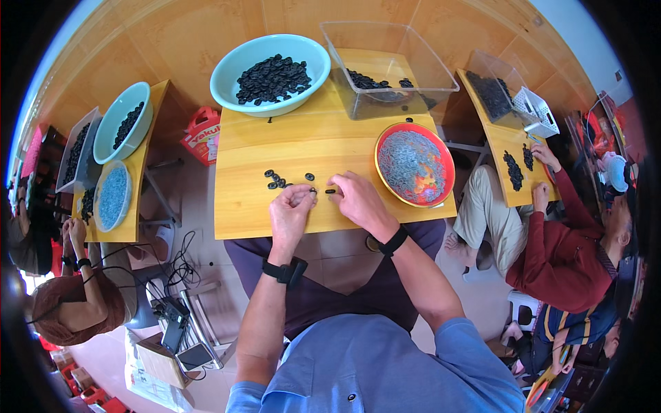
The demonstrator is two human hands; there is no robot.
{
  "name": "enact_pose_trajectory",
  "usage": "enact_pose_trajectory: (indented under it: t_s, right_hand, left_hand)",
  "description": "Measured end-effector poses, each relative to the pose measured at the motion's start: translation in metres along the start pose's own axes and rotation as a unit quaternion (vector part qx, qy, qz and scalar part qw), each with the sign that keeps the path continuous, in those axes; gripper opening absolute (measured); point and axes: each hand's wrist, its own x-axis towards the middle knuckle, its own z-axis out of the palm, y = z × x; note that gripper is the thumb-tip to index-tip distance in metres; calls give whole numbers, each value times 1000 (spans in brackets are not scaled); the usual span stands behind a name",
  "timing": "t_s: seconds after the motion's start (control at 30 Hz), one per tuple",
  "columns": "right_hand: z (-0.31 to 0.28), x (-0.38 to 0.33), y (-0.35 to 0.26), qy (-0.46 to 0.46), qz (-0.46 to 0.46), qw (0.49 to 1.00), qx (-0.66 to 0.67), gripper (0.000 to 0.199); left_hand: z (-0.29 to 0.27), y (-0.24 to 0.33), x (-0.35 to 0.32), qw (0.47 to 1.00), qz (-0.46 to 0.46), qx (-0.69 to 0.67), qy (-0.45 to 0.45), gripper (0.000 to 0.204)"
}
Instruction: Sorting small black objects (possibly buttons or seeds) from a bowl onto the table.
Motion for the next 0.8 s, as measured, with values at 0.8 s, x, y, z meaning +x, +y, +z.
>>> enact_pose_trajectory:
  t_s: [0.8]
  right_hand:
    - [20, -6, -6, -4, 46, 988, 148, 15]
  left_hand:
    - [-3, -3, 0, 997, 18, -61, -32, 15]
